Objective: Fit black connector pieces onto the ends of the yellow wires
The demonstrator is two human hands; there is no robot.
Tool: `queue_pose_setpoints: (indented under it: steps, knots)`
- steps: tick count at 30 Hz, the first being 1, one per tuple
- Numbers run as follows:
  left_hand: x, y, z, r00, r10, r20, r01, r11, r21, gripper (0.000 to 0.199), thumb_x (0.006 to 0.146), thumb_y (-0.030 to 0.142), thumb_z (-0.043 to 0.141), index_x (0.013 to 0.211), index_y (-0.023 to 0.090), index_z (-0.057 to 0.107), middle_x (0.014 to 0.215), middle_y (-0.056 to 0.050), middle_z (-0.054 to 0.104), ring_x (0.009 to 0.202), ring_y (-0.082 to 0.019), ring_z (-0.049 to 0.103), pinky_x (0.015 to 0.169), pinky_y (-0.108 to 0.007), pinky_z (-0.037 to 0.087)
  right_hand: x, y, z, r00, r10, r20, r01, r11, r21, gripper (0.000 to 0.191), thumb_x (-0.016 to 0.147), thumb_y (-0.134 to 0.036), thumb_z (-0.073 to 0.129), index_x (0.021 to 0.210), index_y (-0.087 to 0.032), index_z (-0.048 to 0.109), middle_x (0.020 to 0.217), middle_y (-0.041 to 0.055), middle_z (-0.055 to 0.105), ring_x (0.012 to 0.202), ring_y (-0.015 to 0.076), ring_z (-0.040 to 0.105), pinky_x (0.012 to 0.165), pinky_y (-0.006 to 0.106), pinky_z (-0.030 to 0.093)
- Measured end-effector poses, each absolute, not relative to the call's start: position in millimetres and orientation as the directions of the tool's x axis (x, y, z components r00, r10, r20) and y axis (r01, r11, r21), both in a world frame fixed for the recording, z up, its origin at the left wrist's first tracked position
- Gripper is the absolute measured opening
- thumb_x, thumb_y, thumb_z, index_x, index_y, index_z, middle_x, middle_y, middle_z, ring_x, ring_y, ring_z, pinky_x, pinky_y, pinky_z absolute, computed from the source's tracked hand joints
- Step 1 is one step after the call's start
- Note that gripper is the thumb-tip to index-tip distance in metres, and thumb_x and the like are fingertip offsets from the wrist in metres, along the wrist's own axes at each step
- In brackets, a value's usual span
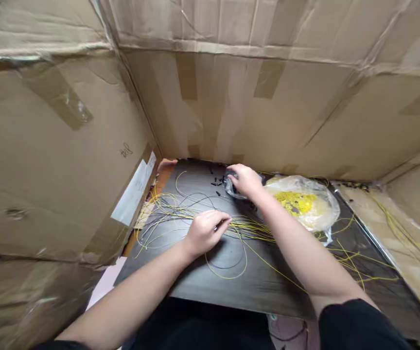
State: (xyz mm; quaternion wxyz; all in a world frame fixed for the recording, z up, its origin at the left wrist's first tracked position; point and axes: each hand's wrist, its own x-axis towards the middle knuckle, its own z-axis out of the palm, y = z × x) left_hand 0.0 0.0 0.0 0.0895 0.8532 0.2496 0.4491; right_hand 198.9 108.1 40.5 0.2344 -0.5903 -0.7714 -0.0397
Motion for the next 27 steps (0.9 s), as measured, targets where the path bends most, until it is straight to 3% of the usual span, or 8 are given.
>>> queue_pose_setpoints:
  steps: [3, 5, 8, 13, 23, 27]
  knots:
    - [0, 0, 1, 0.450, 0.529, 0.719, 0.345, -0.846, 0.407, 0.010, 0.095, 0.021, 0.057, 0.094, 0.016, 0.066, 0.085, -0.003, 0.075, 0.073, -0.015, 0.069, 0.072, -0.028, 0.054, 231, 72, 42, -0.121, 0.936, 0.331, 0.975, 0.175, -0.137, 0.021, 0.093, -0.027, 0.058, 0.108, -0.017, 0.068, 0.106, 0.0100, 0.072, 0.098, 0.0239, 0.067, 0.084, 0.032, 0.049]
    - [0, 1, 1, 0.440, 0.542, 0.716, 0.343, -0.838, 0.423, 0.010, 0.095, 0.021, 0.057, 0.093, 0.017, 0.066, 0.085, -0.003, 0.075, 0.074, -0.015, 0.069, 0.072, -0.028, 0.054, 245, 47, 36, -0.102, 0.981, 0.164, 0.994, 0.106, -0.012, 0.020, 0.095, -0.027, 0.054, 0.099, -0.019, 0.071, 0.099, 0.0098, 0.073, 0.090, 0.0247, 0.068, 0.074, 0.031, 0.047]
    - [2, 1, 1, 0.434, 0.547, 0.716, 0.338, -0.835, 0.433, 0.009, 0.095, 0.020, 0.058, 0.093, 0.017, 0.067, 0.085, -0.003, 0.075, 0.074, -0.014, 0.069, 0.072, -0.028, 0.054, 252, 18, 19, -0.072, 0.997, 0.029, 0.995, 0.070, 0.064, 0.023, 0.095, -0.028, 0.052, 0.101, -0.022, 0.073, 0.097, 0.0101, 0.073, 0.082, 0.0249, 0.069, 0.065, 0.029, 0.044]
    - [4, 4, -2, 0.420, 0.570, 0.707, 0.364, -0.819, 0.444, 0.009, 0.094, 0.021, 0.059, 0.093, 0.017, 0.068, 0.082, -0.003, 0.075, 0.072, -0.014, 0.069, 0.070, -0.028, 0.054, 251, 10, -6, -0.045, 0.997, 0.069, 0.998, 0.042, 0.044, 0.029, 0.097, -0.028, 0.049, 0.119, -0.027, 0.068, 0.115, 0.0087, 0.068, 0.087, 0.0233, 0.069, 0.066, 0.029, 0.043]
    - [4, 11, -4, 0.422, 0.590, 0.689, 0.405, -0.802, 0.439, 0.008, 0.093, 0.021, 0.061, 0.091, 0.017, 0.068, 0.081, -0.003, 0.075, 0.071, -0.014, 0.068, 0.069, -0.027, 0.053, 253, 12, -16, -0.011, 0.987, 0.161, 0.999, 0.015, -0.028, 0.028, 0.100, -0.031, 0.042, 0.102, -0.022, 0.068, 0.106, 0.0094, 0.068, 0.082, 0.0216, 0.066, 0.064, 0.029, 0.041]
    - [5, 9, -4, 0.420, 0.591, 0.689, 0.394, -0.802, 0.448, 0.009, 0.093, 0.022, 0.061, 0.091, 0.017, 0.068, 0.081, -0.002, 0.074, 0.071, -0.014, 0.068, 0.069, -0.027, 0.053, 257, 13, -20, -0.084, 0.945, 0.317, 0.966, 0.155, -0.206, 0.021, 0.098, -0.025, 0.046, 0.097, -0.019, 0.066, 0.097, 0.0104, 0.070, 0.086, 0.0229, 0.065, 0.073, 0.030, 0.043]
